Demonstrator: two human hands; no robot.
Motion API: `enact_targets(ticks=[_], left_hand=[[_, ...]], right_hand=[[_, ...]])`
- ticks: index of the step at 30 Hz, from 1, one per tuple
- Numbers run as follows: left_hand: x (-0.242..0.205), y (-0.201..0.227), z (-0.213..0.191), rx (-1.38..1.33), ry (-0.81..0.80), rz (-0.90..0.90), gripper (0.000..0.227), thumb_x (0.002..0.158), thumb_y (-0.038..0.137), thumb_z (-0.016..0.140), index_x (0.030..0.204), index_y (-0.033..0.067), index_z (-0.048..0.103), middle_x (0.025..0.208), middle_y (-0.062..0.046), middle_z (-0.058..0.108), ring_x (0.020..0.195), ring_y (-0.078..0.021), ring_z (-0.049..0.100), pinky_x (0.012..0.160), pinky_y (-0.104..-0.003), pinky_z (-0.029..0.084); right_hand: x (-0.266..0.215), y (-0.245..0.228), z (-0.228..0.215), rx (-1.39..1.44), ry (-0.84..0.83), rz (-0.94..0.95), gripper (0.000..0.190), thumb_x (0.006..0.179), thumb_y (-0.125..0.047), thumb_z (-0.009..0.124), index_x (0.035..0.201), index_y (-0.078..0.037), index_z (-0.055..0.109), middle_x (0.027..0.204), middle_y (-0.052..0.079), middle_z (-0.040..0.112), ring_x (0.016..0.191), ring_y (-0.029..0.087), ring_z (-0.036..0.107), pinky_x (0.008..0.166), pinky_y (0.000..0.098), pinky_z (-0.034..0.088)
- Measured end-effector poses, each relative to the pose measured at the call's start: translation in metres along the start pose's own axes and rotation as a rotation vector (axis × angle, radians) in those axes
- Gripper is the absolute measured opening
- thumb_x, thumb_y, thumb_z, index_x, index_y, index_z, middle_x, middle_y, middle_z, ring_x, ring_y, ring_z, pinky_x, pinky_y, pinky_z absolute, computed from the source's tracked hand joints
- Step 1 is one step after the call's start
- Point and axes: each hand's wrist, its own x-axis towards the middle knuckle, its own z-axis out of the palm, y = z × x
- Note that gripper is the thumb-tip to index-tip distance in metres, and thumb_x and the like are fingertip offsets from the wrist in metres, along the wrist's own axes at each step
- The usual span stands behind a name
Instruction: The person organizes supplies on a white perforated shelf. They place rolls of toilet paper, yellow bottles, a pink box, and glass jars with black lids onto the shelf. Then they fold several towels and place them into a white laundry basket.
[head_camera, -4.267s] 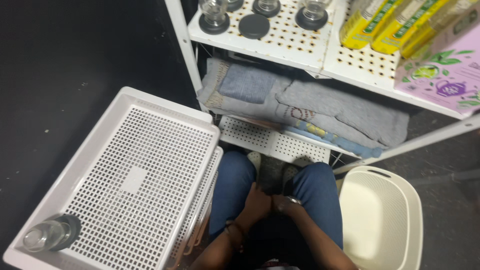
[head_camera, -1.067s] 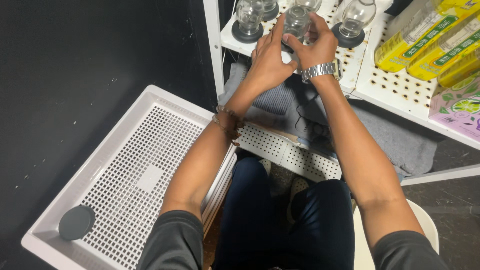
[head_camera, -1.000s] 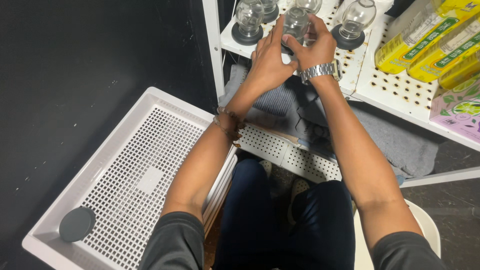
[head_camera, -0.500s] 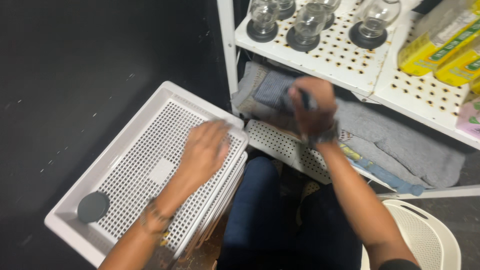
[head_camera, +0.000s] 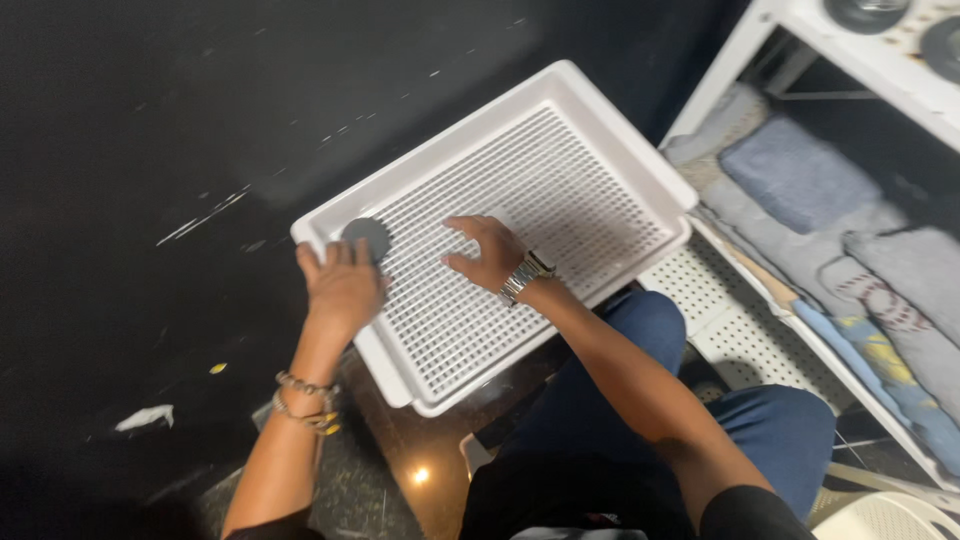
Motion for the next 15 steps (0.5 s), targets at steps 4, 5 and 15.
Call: enact_targets(ticks=[4, 5, 15], left_hand=[[-0.053, 0.019, -0.043, -0.196, 0.022, 0.175, 0.063, 0.093, 0.032, 0.064, 0.150, 0.0084, 0.052, 0.149, -0.024, 0.054, 0.139, -0.0400, 0.048, 0.112, -0.074, -0.001], [-0.057, 0.021, -0.042, -0.200, 0.018, 0.170, 0.063, 0.093, 0.032, 0.064, 0.150, 0.0084, 0.052, 0.149, -0.024, 0.054, 0.139, -0.0400, 0.048, 0.112, -0.074, -0.001], [-0.065, 0.033, -0.023, -0.429, 0.131, 0.339, 0.051, 0.092, 0.022, 0.064, 0.140, 0.0024, 0.060, 0.141, -0.032, 0.058, 0.130, -0.0426, 0.057, 0.114, -0.071, -0.009]], right_hand=[[0.001, -0.011, 0.026, -0.115, -0.420, 0.007, 0.086, 0.089, -0.053, 0.071, 0.160, -0.025, 0.031, 0.158, 0.006, 0.040, 0.150, 0.027, 0.032, 0.125, 0.0490, 0.025], [-0.004, -0.014, 0.035, -0.115, -0.428, 0.006, 0.086, 0.089, -0.053, 0.071, 0.160, -0.025, 0.031, 0.158, 0.006, 0.040, 0.150, 0.027, 0.032, 0.125, 0.0490, 0.025], [-0.007, -0.024, 0.033, -0.404, -0.226, -0.230, 0.071, 0.087, -0.058, 0.070, 0.145, -0.023, 0.048, 0.125, 0.011, 0.057, 0.117, 0.034, 0.052, 0.095, 0.0468, 0.047]])
